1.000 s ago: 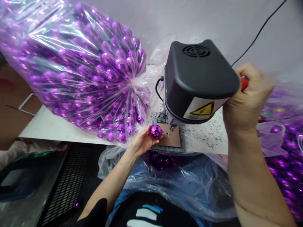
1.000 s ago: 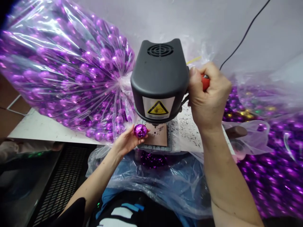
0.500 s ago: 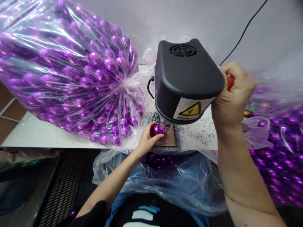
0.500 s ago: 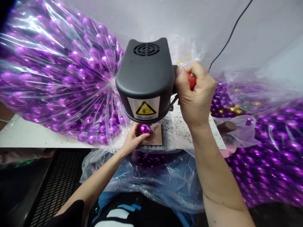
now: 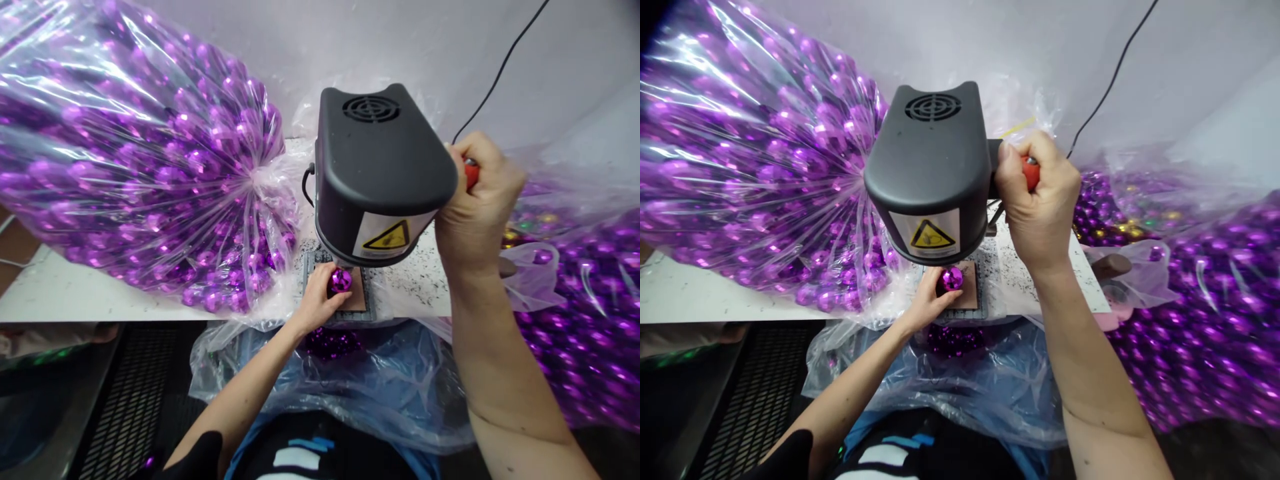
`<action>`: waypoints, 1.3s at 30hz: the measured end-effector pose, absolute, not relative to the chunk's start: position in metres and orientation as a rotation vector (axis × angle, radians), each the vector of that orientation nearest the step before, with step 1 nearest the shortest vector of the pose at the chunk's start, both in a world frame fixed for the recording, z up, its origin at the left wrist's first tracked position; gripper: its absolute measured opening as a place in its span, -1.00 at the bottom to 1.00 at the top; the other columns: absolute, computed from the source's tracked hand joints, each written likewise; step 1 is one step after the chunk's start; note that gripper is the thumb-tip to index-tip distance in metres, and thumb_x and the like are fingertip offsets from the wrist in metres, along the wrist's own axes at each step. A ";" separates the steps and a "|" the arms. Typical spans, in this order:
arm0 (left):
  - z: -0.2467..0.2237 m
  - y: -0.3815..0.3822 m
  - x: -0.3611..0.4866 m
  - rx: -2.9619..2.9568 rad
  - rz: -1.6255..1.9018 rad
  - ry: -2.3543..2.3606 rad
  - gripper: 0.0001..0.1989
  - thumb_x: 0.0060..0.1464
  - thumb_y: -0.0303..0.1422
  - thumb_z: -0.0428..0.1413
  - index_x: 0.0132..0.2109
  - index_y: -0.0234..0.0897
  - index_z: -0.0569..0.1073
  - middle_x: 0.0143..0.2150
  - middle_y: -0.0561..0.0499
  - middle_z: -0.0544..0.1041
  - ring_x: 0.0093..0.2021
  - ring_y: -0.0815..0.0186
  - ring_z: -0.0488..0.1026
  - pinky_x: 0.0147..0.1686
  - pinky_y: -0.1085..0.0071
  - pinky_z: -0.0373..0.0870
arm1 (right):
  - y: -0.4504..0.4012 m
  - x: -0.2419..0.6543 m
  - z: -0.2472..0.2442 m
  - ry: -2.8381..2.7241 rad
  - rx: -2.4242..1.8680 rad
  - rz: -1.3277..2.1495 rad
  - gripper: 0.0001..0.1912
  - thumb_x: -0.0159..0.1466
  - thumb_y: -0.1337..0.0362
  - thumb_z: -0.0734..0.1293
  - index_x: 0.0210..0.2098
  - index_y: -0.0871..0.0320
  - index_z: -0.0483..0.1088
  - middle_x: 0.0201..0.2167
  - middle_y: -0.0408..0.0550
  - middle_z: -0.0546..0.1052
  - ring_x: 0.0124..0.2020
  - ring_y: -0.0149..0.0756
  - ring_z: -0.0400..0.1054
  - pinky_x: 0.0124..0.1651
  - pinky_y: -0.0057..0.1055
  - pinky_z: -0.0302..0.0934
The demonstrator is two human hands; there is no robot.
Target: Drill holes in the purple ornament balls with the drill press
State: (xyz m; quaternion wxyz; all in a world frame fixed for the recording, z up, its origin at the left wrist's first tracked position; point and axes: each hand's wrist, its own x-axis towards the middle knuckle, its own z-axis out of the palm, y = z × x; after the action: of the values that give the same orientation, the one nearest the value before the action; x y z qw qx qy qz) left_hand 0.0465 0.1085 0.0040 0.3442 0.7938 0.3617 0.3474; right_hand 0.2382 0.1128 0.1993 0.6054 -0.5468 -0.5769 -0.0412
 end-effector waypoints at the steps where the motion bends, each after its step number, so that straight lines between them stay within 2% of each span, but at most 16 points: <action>1: 0.005 0.107 0.048 2.066 0.891 0.952 -0.56 0.11 -0.26 0.24 0.10 -0.21 0.32 0.06 -0.12 0.45 0.08 0.09 0.38 0.09 0.09 0.30 | 0.113 0.238 0.199 -1.332 -1.263 -0.093 -0.51 0.34 -0.02 0.17 -0.49 0.29 0.17 -0.57 -0.25 0.04 -0.50 -0.70 -0.11 -0.39 -0.58 -0.12; 6: 0.007 0.102 0.057 2.043 0.908 1.157 -0.57 0.06 -0.15 0.27 -0.02 -0.23 0.36 -0.09 -0.07 0.48 -0.10 0.13 0.41 -0.06 0.20 0.32 | 0.113 0.238 0.199 -1.326 -1.276 -0.102 -0.57 0.34 0.05 0.19 -0.49 0.27 0.16 -0.56 -0.24 0.04 -0.50 -0.68 -0.08 -0.40 -0.58 -0.11; 12: 0.005 0.101 0.063 2.108 0.959 1.215 -0.65 0.08 -0.28 0.24 -0.02 -0.22 0.37 -0.10 -0.08 0.49 -0.03 0.11 0.39 0.05 0.14 0.24 | 0.113 0.235 0.200 -1.326 -1.275 -0.179 -0.63 0.34 0.14 0.22 -0.49 0.28 0.18 -0.57 -0.24 0.08 -0.50 -0.69 -0.06 -0.40 -0.61 -0.09; 16: 0.006 0.101 0.062 2.119 0.963 1.223 -0.70 0.09 -0.28 0.23 -0.05 -0.22 0.38 -0.11 -0.07 0.49 -0.03 0.11 0.38 0.06 0.14 0.24 | 0.105 0.229 0.194 -1.292 -1.270 -0.397 -0.61 0.37 0.14 0.19 -0.48 0.31 0.23 -0.59 -0.23 0.08 -0.51 -0.72 -0.06 -0.40 -0.64 -0.09; 20: 0.005 0.101 0.062 2.104 0.930 1.197 -0.78 0.12 -0.25 0.19 -0.14 -0.22 0.38 -0.16 -0.06 0.48 -0.05 0.11 0.38 0.06 0.13 0.25 | 0.084 0.228 0.176 -1.294 -1.211 -0.582 -0.78 0.33 0.28 0.24 -0.40 0.29 0.33 -0.53 -0.21 0.27 -0.50 -0.75 0.07 -0.38 -0.65 -0.01; 27: -0.001 0.101 0.061 2.070 0.865 1.194 -0.79 0.14 -0.21 0.17 -0.15 -0.21 0.40 -0.17 -0.07 0.49 -0.06 0.10 0.40 0.06 0.11 0.28 | 0.041 0.231 0.154 -1.402 -1.333 -0.473 -0.87 0.24 0.23 0.33 -0.34 0.19 0.43 -0.58 -0.19 0.39 -0.57 -0.60 0.18 -0.47 -0.53 0.10; 32: -0.004 0.100 0.061 2.046 0.864 1.182 -0.76 0.16 -0.18 0.16 -0.10 -0.19 0.41 -0.11 -0.08 0.50 -0.03 0.09 0.41 0.09 0.10 0.27 | 0.026 0.220 0.148 -1.358 -1.456 -0.259 -0.80 0.25 0.18 0.31 -0.42 0.16 0.43 -0.62 -0.20 0.35 -0.60 -0.58 0.14 -0.52 -0.46 0.04; 39: -0.007 0.101 0.060 2.037 0.880 1.157 -0.73 0.15 -0.18 0.17 -0.06 -0.20 0.42 -0.08 -0.10 0.49 0.03 0.07 0.39 0.12 0.07 0.26 | 0.024 0.217 0.123 -1.369 -1.306 -0.217 -0.91 0.21 0.31 0.31 -0.30 0.18 0.44 -0.53 -0.14 0.39 -0.52 -0.52 0.24 -0.48 -0.47 0.12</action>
State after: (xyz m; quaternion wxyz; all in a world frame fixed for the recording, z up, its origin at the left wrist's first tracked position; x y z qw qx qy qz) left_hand 0.0604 0.1008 -0.0070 0.3140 0.7728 0.4391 0.3339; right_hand 0.2170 0.0237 0.1235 0.5797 -0.5588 -0.5857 -0.0927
